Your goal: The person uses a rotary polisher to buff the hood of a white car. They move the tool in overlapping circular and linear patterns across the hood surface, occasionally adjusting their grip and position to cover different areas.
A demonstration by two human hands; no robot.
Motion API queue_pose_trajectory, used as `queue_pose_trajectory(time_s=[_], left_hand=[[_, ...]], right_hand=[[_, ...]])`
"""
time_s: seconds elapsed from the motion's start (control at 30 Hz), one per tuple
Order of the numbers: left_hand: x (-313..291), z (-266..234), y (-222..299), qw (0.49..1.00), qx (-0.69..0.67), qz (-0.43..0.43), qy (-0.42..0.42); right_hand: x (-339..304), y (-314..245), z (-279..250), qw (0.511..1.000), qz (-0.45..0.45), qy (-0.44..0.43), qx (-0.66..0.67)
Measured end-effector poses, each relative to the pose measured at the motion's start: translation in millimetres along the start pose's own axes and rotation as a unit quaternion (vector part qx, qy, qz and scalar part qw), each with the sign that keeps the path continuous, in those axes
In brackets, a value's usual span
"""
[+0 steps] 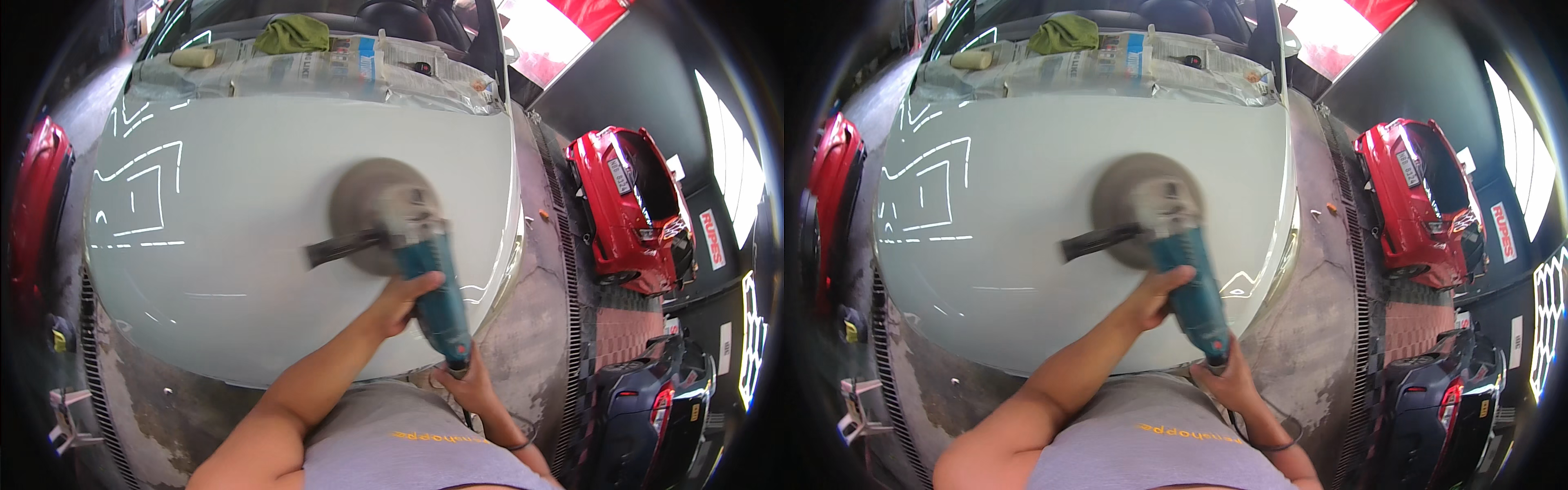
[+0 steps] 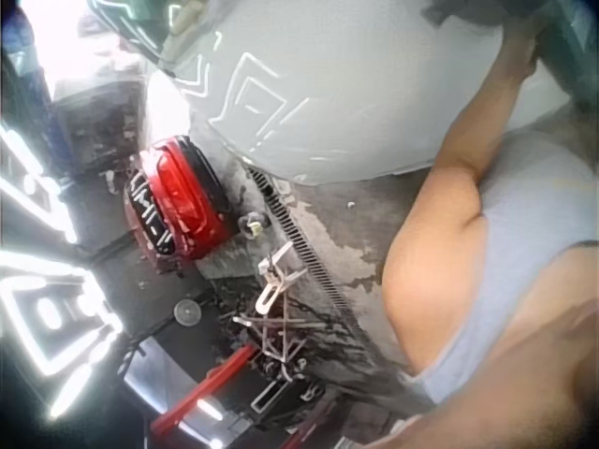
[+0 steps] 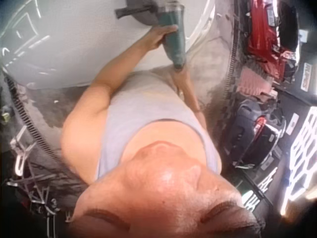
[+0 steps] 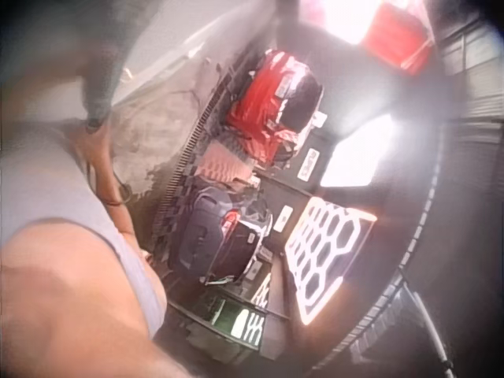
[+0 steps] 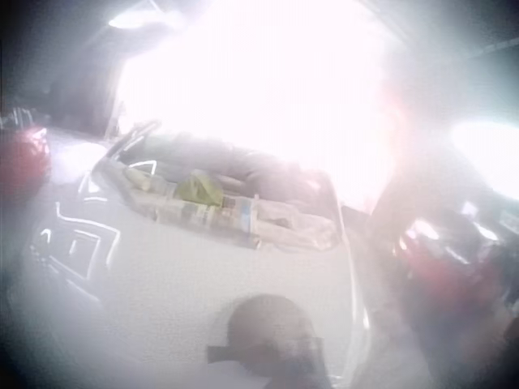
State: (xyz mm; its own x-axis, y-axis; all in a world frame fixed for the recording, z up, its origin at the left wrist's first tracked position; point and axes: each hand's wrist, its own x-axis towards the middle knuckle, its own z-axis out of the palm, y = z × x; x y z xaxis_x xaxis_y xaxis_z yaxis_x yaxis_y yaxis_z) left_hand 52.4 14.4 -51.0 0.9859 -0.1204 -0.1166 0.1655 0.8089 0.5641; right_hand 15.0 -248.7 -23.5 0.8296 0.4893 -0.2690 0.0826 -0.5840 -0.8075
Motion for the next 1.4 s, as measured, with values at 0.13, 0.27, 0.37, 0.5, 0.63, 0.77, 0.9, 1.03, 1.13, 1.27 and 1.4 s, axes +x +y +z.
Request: queue_pose_trajectory(time_s=[0.13, 0.27, 0.37, 0.5, 0.63, 0.77, 0.9, 1.03, 1.13, 1.27, 1.4], left_hand=[[69.9, 50.2, -49.2, 0.995, 0.035, -0.080, -0.053], [90.2, 58.1, -70.0, 0.982, 0.070, -0.147, -0.094], [65.9, 48.2, -74.4, 0.988, 0.068, -0.115, -0.079], [-6.2, 9.2, -52.9, 0.997, 0.041, -0.051, -0.043], [-91.7, -52.4, -7.7, 0.997, -0.015, 0.050, -0.050], [-156.3, -86.2, 16.8, 0.981, -0.052, 0.185, 0.002], [-171.8, -105.5, 23.3, 0.972, -0.043, 0.230, -0.025], [-158.5, -65.0, -3.2, 0.991, -0.002, 0.136, -0.005], [-111.9, -24.7, -34.5, 0.998, 0.031, -0.001, -0.054], [-31.6, 27.1, -84.9, 0.992, 0.063, -0.092, -0.064], [21.2, 47.6, -98.8, 0.981, 0.076, -0.165, -0.074]], right_hand=[[-22.2, 26.1, -13.7, 0.976, 0.097, 0.130, 0.144], [-30.3, 42.2, 4.1, 0.962, 0.088, 0.199, 0.166], [-41.5, 38.4, 14.4, 0.969, 0.120, 0.176, 0.128], [-51.5, 23.0, 26.8, 0.993, 0.063, 0.088, -0.051], [-25.8, -44.5, 56.2, 0.992, -0.065, -0.015, -0.104], [-4.9, -90.2, 90.7, 0.983, -0.070, -0.137, -0.104], [-0.4, -91.6, 109.3, 0.975, -0.086, -0.152, -0.135], [-31.3, -57.8, 99.0, 0.990, -0.030, -0.089, -0.105], [-72.9, -4.2, 84.8, 0.997, -0.009, 0.049, -0.053], [-84.5, 46.6, 55.7, 0.984, 0.060, 0.153, 0.063], [-71.2, 44.2, 40.7, 0.949, 0.108, 0.181, 0.234]])
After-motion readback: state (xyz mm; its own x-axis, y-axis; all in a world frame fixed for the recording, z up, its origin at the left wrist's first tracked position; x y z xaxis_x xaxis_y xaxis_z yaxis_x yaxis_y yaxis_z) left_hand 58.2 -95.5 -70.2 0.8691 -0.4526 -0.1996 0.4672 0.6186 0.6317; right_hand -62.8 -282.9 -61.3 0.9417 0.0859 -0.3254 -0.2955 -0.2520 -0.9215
